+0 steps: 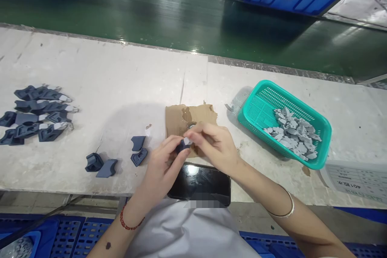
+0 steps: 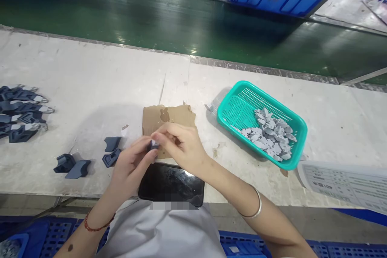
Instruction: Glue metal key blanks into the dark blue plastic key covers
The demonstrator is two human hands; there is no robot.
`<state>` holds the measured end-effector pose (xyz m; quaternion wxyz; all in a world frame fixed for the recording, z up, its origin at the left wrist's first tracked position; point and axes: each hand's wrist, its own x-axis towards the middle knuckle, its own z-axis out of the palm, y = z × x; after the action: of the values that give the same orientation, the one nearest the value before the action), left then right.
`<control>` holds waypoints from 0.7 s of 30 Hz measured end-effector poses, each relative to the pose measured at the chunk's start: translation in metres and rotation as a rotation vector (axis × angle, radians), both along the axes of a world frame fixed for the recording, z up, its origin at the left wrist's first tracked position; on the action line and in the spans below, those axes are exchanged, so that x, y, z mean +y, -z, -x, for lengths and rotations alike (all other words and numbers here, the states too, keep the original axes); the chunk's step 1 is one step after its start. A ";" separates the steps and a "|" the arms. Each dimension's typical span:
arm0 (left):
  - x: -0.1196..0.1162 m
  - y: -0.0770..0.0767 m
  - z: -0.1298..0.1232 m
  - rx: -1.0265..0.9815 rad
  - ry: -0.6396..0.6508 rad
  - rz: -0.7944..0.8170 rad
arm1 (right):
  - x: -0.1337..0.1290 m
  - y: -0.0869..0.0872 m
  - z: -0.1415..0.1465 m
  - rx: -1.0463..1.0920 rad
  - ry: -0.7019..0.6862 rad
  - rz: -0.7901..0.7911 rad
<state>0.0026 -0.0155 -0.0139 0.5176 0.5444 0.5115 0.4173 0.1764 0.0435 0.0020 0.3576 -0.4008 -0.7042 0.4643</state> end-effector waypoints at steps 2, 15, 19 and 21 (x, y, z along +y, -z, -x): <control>-0.001 -0.005 0.000 -0.159 -0.022 0.105 | 0.001 -0.004 -0.003 -0.017 -0.046 -0.228; -0.014 -0.014 -0.005 -0.586 0.046 0.348 | -0.006 -0.003 -0.003 -0.127 -0.231 -0.581; -0.014 -0.017 -0.004 -0.548 0.065 0.333 | -0.009 -0.005 -0.001 -0.116 -0.221 -0.568; -0.015 -0.025 -0.003 -0.483 0.070 0.306 | -0.008 -0.008 -0.003 -0.138 -0.251 -0.530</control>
<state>0.0054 -0.0303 0.0109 0.7145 0.3621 0.4113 0.4350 0.1790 0.0352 0.0100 0.3407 -0.2341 -0.8675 0.2767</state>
